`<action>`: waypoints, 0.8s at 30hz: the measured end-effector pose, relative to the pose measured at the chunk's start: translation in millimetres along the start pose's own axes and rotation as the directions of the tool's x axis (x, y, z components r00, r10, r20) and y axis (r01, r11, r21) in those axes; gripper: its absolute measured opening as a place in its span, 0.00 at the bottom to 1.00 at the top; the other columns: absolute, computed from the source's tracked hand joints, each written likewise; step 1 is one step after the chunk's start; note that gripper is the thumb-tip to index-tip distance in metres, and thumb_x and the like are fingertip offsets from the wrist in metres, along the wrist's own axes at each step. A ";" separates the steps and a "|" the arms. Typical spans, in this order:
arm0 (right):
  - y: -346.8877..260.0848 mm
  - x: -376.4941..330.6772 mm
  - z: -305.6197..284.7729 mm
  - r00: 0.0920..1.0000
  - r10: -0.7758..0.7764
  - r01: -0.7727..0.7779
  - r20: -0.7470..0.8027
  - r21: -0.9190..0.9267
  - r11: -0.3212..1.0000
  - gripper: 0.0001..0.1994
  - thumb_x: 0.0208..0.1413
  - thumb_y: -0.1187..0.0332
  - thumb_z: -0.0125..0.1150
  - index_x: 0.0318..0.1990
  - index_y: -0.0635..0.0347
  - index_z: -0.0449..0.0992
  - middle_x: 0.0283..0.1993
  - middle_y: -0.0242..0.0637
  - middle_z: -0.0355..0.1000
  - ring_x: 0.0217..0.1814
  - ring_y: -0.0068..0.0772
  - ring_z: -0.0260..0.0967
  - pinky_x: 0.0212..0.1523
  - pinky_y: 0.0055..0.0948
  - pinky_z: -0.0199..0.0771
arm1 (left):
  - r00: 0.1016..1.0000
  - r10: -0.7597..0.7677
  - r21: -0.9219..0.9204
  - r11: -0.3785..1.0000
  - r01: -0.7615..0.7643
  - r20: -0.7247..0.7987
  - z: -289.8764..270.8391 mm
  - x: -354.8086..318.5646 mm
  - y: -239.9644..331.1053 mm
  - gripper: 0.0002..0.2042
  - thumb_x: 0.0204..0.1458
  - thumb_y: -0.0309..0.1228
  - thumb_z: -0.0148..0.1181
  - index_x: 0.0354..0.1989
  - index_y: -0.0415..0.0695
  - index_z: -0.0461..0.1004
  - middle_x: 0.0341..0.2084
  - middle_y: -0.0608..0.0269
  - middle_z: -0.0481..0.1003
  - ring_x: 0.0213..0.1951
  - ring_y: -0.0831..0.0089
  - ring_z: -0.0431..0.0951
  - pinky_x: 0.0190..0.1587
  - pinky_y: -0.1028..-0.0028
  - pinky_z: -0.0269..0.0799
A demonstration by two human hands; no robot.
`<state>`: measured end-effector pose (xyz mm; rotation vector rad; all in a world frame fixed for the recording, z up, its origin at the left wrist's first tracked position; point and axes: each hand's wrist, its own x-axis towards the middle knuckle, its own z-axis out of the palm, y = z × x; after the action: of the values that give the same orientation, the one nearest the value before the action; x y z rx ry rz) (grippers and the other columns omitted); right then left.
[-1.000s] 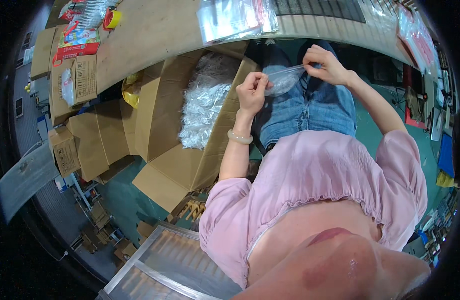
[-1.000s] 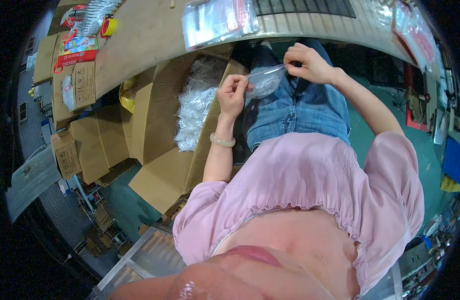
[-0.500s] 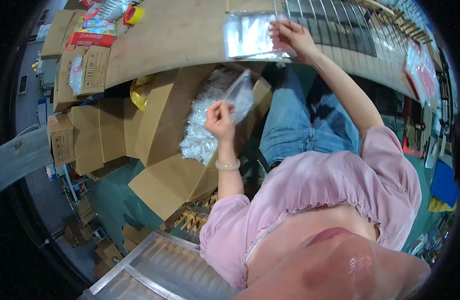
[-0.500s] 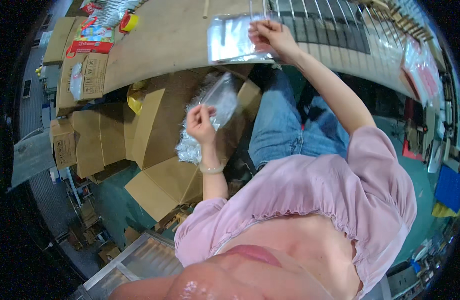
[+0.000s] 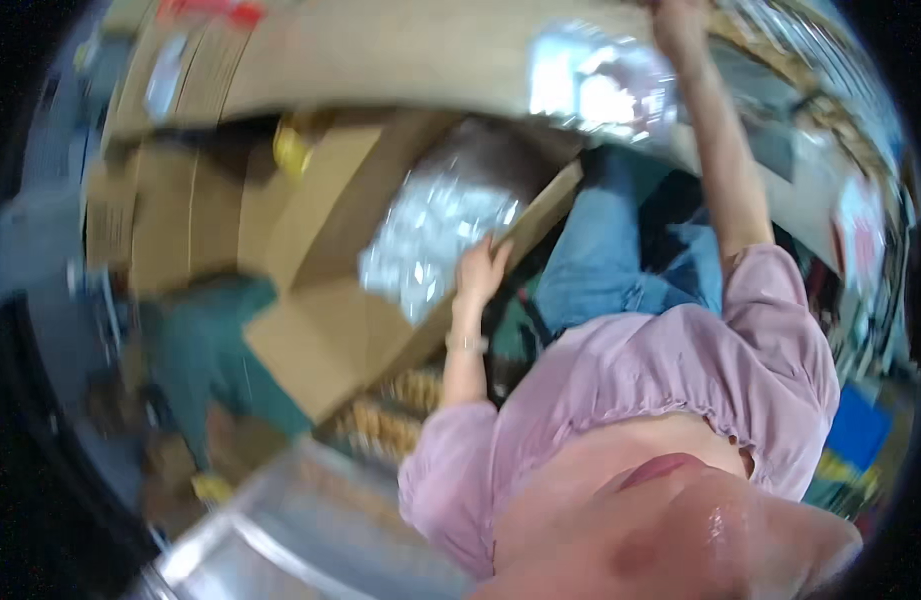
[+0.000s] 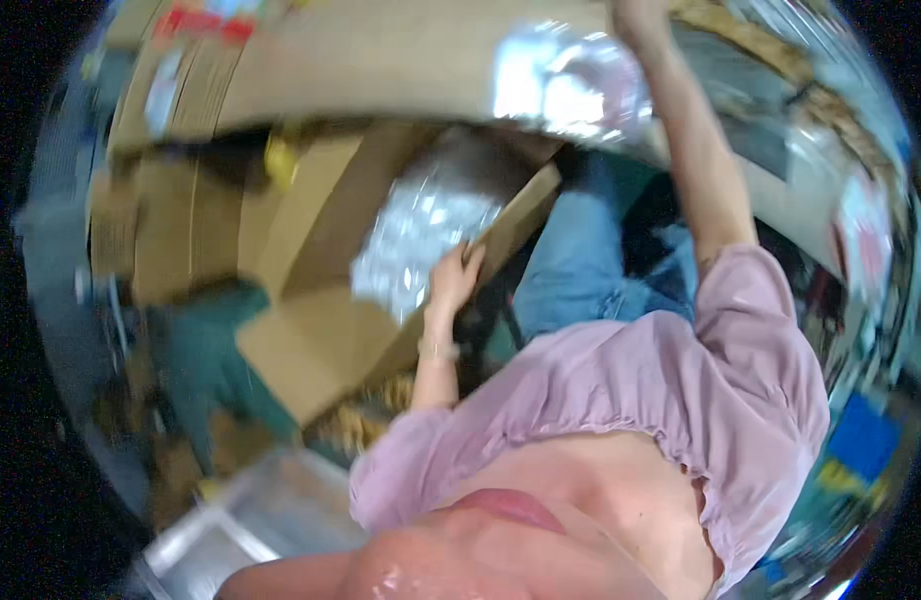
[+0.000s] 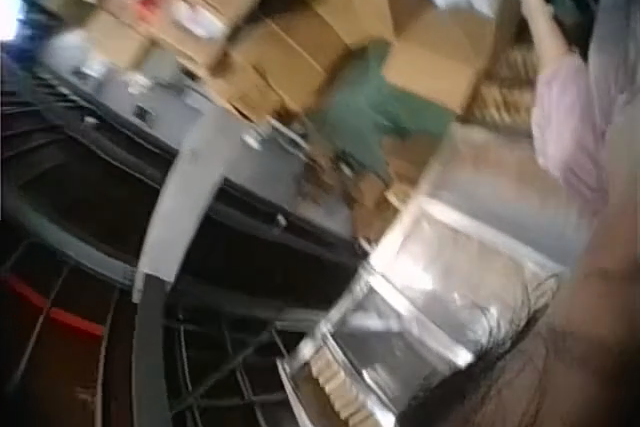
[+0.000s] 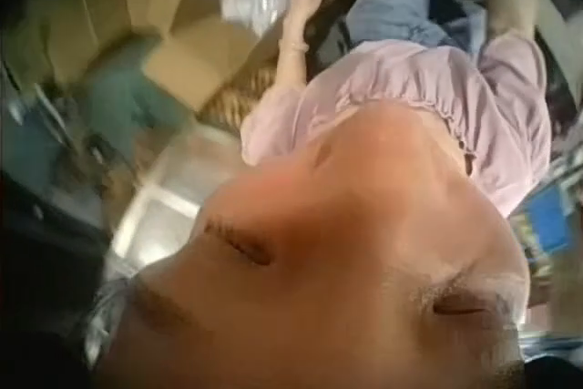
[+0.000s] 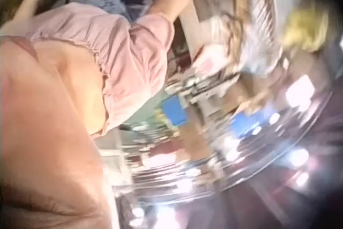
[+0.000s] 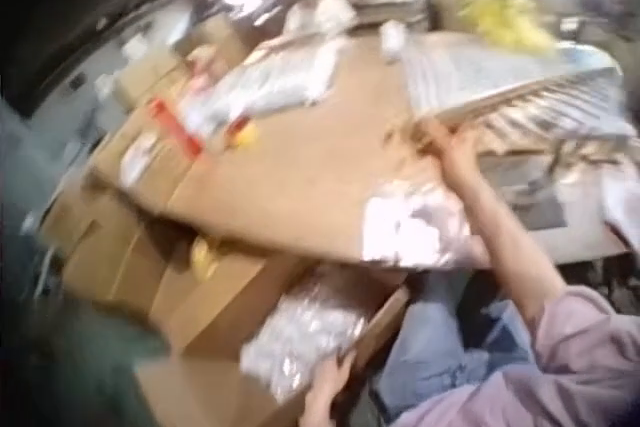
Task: Place small industrial components into plastic bags and organize them on the workbench.
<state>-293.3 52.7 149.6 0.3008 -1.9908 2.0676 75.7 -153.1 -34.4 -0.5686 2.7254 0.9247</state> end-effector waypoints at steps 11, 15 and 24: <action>-245.0 -203.3 -256.8 0.826 -0.531 0.177 -0.188 -0.809 0.561 0.13 0.59 0.72 0.54 0.49 0.63 0.62 0.39 0.37 0.69 0.40 0.27 0.71 0.42 0.30 0.76 | 0.454 0.891 -0.309 0.422 -0.852 -0.034 59.7 88.9 87.5 0.26 0.50 0.40 0.60 0.56 0.42 0.64 0.41 0.46 0.74 0.43 0.47 0.74 0.45 0.57 0.69; -303.3 -265.1 -237.0 0.669 -0.656 0.053 -0.349 -0.858 0.511 0.16 0.58 0.74 0.54 0.51 0.64 0.59 0.43 0.39 0.67 0.47 0.30 0.70 0.48 0.31 0.74 | 0.209 0.978 -0.421 0.195 -0.886 0.012 85.6 135.3 145.4 0.26 0.50 0.40 0.59 0.56 0.43 0.63 0.40 0.45 0.74 0.43 0.47 0.74 0.44 0.57 0.69; -291.0 -303.5 -216.3 0.428 -0.678 0.043 -0.598 -0.736 0.676 0.19 0.55 0.80 0.55 0.52 0.64 0.56 0.50 0.40 0.64 0.52 0.34 0.69 0.50 0.30 0.77 | 0.081 0.994 -0.454 0.105 -0.885 0.074 103.1 143.6 198.8 0.27 0.50 0.41 0.59 0.57 0.44 0.62 0.40 0.45 0.74 0.42 0.47 0.74 0.44 0.57 0.70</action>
<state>93.7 265.7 318.2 -0.3339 -1.5608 0.7973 -130.5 13.9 -52.6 1.5789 2.2617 1.4506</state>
